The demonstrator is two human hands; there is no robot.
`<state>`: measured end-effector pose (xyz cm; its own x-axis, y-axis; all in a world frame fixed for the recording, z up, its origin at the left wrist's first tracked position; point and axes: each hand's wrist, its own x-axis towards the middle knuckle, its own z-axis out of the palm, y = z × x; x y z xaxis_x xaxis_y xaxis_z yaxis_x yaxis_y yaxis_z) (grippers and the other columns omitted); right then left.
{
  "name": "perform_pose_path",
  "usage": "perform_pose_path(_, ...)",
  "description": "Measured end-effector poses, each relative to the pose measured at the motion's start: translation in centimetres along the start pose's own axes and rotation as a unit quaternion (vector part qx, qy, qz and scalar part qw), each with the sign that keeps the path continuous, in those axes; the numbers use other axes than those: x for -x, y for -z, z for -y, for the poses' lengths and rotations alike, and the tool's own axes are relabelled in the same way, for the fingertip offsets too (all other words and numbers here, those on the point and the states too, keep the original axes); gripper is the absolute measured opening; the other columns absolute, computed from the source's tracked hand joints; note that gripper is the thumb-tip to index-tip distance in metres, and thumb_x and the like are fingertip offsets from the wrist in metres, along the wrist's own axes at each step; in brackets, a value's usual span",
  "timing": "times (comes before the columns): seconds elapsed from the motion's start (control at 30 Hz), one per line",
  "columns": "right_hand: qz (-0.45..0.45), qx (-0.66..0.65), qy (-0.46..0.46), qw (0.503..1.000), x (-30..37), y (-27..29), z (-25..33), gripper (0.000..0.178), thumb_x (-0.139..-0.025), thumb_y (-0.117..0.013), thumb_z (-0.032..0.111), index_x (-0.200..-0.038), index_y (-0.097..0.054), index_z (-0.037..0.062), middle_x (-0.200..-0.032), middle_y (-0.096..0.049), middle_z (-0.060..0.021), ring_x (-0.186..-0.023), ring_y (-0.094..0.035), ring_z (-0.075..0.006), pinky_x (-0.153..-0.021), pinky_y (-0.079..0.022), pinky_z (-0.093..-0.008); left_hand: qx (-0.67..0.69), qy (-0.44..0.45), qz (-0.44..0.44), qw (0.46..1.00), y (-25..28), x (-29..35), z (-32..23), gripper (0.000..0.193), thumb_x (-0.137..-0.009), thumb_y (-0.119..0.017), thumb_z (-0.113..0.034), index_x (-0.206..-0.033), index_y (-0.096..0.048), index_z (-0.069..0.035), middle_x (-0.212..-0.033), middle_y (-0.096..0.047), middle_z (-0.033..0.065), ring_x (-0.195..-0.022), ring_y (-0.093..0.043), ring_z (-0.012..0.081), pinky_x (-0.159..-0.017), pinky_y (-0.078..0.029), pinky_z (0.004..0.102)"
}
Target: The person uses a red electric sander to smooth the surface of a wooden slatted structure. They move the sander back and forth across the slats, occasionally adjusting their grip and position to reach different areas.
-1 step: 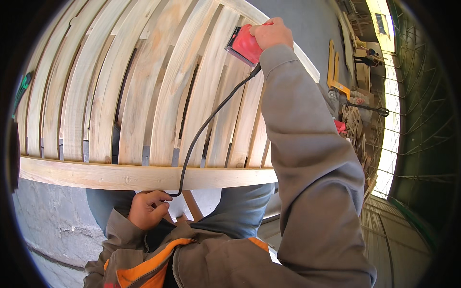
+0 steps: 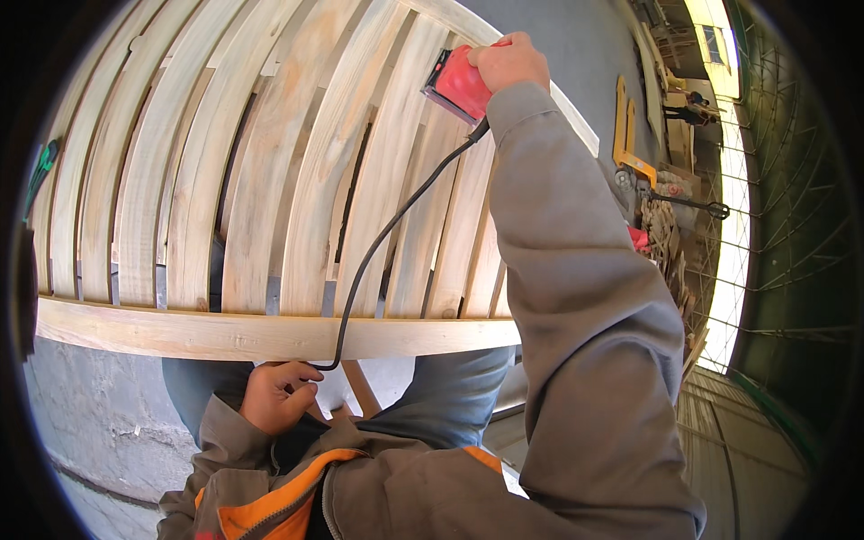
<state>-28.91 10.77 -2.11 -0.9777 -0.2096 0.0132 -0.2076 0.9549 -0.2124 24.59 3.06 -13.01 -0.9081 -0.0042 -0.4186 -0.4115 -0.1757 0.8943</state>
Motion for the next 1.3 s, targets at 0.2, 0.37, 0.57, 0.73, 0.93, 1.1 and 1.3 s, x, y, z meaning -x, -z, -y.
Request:
perform_pose_path(0.2, 0.002, 0.029, -0.015, 0.999, -0.8, 0.3, 1.1, 0.059, -0.079, -0.079, 0.035, -0.132, -0.066, 0.0128, -0.132, -0.071, -0.0193, -0.122, -0.070, -0.0350, -0.102, -0.058, -0.0437, -0.034, 0.018, -0.006, 0.999, -0.5, -0.3, 0.0, 0.019, -0.086, -0.076, -0.012, -0.099, -0.081, 0.001, -0.095, -0.079, 0.0205, -0.085, -0.077, 0.0336, -0.078, -0.060, 0.0392)
perform_pose_path(0.37, 0.024, 0.054, -0.016, 0.998, 3.0, 0.7, 0.6, 0.060, -0.081, -0.079, 0.037, -0.135, -0.065, 0.0160, -0.141, -0.063, -0.0186, -0.125, -0.068, -0.0373, -0.105, -0.057, -0.0454, -0.099, -0.044, -0.066, 0.992, -1.4, -0.9, 1.2, 0.019, -0.084, -0.078, -0.014, -0.095, -0.082, 0.000, -0.094, -0.080, 0.0190, -0.089, -0.077, 0.0354, -0.083, -0.060, 0.0408)
perform_pose_path(0.57, 0.070, 0.049, -0.008, 0.996, 10.5, 1.2, -1.2, 0.059, -0.086, -0.076, 0.040, -0.139, -0.065, 0.0178, -0.146, -0.057, -0.0187, -0.130, -0.065, -0.0389, -0.107, -0.057, -0.0476, -0.155, -0.061, -0.098, 0.981, -2.0, -0.8, 2.5, 0.022, -0.081, -0.083, -0.016, -0.096, -0.082, -0.001, -0.105, -0.079, 0.0198, -0.102, -0.073, 0.0375, -0.092, -0.058, 0.0441)
perform_pose_path(0.73, 0.065, 0.068, -0.020, 0.995, 18.2, 2.1, -1.9, 0.052, -0.090, -0.074, 0.036, -0.138, -0.066, 0.0174, -0.139, -0.059, -0.0162, -0.131, -0.062, -0.0364, -0.103, -0.059, -0.0451, -0.047, -0.034, -0.014, 0.998, -1.6, -1.0, 3.3, 0.024, -0.087, -0.083, -0.017, -0.101, -0.081, 0.002, -0.107, -0.079, 0.0162, -0.102, -0.073, 0.0270, -0.088, -0.056, 0.0373)
perform_pose_path(0.93, 0.074, 0.051, -0.033, 0.995, 25.8, 3.0, -3.6, 0.048, -0.090, -0.075, 0.033, -0.135, -0.066, 0.0168, -0.133, -0.060, -0.0151, -0.131, -0.058, -0.0347, -0.102, -0.058, -0.0460, -0.202, 0.026, 0.068, 0.977, -2.4, -0.2, 2.6, 0.033, -0.087, -0.077, -0.027, -0.103, -0.082, 0.002, -0.103, -0.080, 0.0225, -0.093, -0.078, 0.0358, -0.085, -0.060, 0.0439)
perform_pose_path(1.1, 0.098, 0.048, -0.039, 0.993, 30.0, 3.8, -2.7, 0.048, -0.091, -0.074, 0.031, -0.135, -0.065, 0.0157, -0.136, -0.058, -0.0164, -0.132, -0.058, -0.0354, -0.100, -0.059, -0.0465, -0.348, -0.071, -0.011, 0.935, -3.1, 0.7, 4.4, 0.021, -0.083, -0.071, -0.016, -0.097, -0.081, -0.004, -0.094, -0.077, 0.0215, -0.085, -0.075, 0.0398, -0.080, -0.060, 0.0470)
perform_pose_path(1.3, 0.071, 0.025, -0.025, 0.997, 32.2, 3.1, -2.6, 0.055, -0.087, -0.076, 0.032, -0.139, -0.065, 0.0168, -0.136, -0.059, -0.0176, -0.132, -0.060, -0.0369, -0.102, -0.057, -0.0485, -0.354, -0.180, -0.138, 0.907, -3.0, 3.5, 2.5, 0.005, -0.082, -0.068, -0.005, -0.085, -0.073, -0.004, -0.085, -0.073, 0.0195, -0.080, -0.072, 0.0405, -0.074, -0.059, 0.0480)
